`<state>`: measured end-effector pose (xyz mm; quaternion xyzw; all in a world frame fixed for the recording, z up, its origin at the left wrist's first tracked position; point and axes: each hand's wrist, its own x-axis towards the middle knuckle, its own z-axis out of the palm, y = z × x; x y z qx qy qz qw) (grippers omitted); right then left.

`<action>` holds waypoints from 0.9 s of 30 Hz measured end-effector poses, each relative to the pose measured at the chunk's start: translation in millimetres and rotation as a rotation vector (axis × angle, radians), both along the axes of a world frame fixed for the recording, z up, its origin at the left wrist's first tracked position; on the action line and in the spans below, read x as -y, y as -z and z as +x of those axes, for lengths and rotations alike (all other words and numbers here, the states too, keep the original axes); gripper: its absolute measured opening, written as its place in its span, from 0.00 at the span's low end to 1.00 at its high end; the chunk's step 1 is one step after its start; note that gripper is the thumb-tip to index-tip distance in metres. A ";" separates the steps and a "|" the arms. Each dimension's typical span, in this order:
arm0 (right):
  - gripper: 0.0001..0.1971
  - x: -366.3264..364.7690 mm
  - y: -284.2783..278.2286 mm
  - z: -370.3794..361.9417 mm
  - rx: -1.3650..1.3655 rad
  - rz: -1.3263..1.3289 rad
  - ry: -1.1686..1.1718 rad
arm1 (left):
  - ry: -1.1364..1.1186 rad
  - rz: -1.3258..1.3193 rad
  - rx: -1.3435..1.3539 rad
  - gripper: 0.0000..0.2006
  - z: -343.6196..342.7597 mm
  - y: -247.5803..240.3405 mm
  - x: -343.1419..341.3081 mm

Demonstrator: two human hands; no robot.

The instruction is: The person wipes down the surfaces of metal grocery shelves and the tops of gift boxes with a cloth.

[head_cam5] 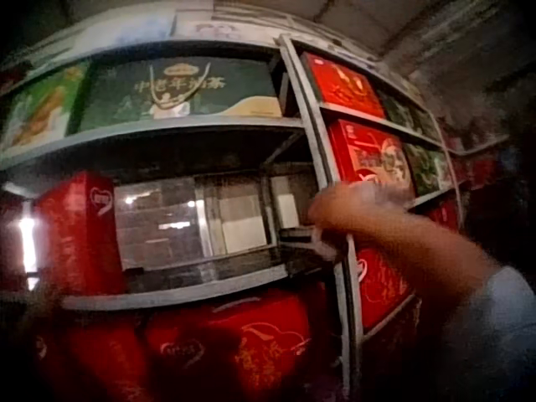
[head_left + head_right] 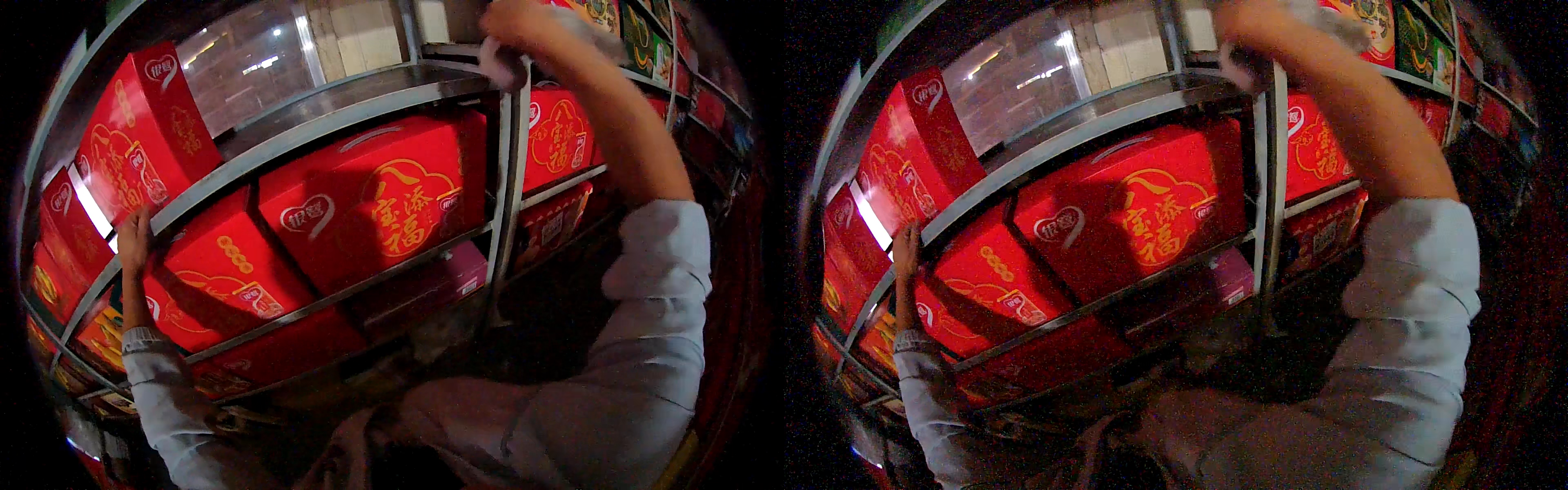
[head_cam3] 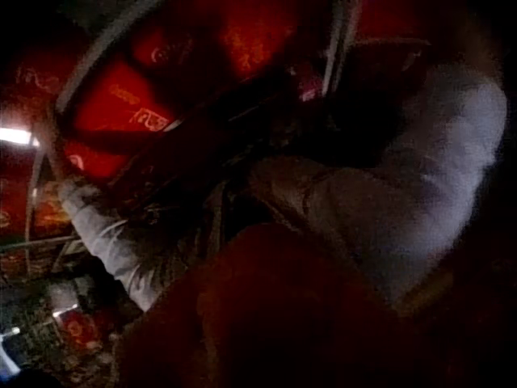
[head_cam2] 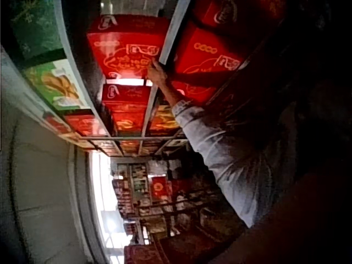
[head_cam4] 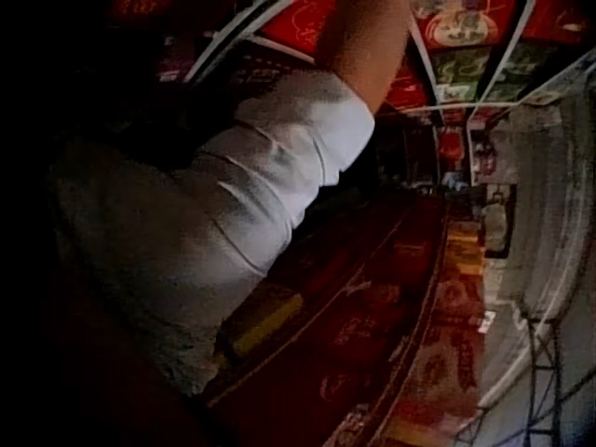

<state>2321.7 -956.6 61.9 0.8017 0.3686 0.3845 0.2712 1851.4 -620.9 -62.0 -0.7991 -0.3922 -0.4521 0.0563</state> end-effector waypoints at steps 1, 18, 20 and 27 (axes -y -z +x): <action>0.12 13.2 -10.6 -10.1 -0.075 0.001 0.210 | -0.031 -0.008 -0.024 0.21 -4.8 -0.7 -3.0; 0.21 -17.4 133.0 91.5 -0.150 0.600 -0.640 | -0.090 0.106 -0.133 0.20 4.7 -9.7 -13.1; 0.26 3.4 167.1 76.6 -0.407 0.803 -0.885 | -0.061 -0.031 -0.028 0.22 -12.8 -13.4 -39.4; 0.17 -3.3 382.9 59.8 -1.636 1.354 -0.610 | -0.016 -0.306 0.424 0.53 -48.4 -50.7 -76.8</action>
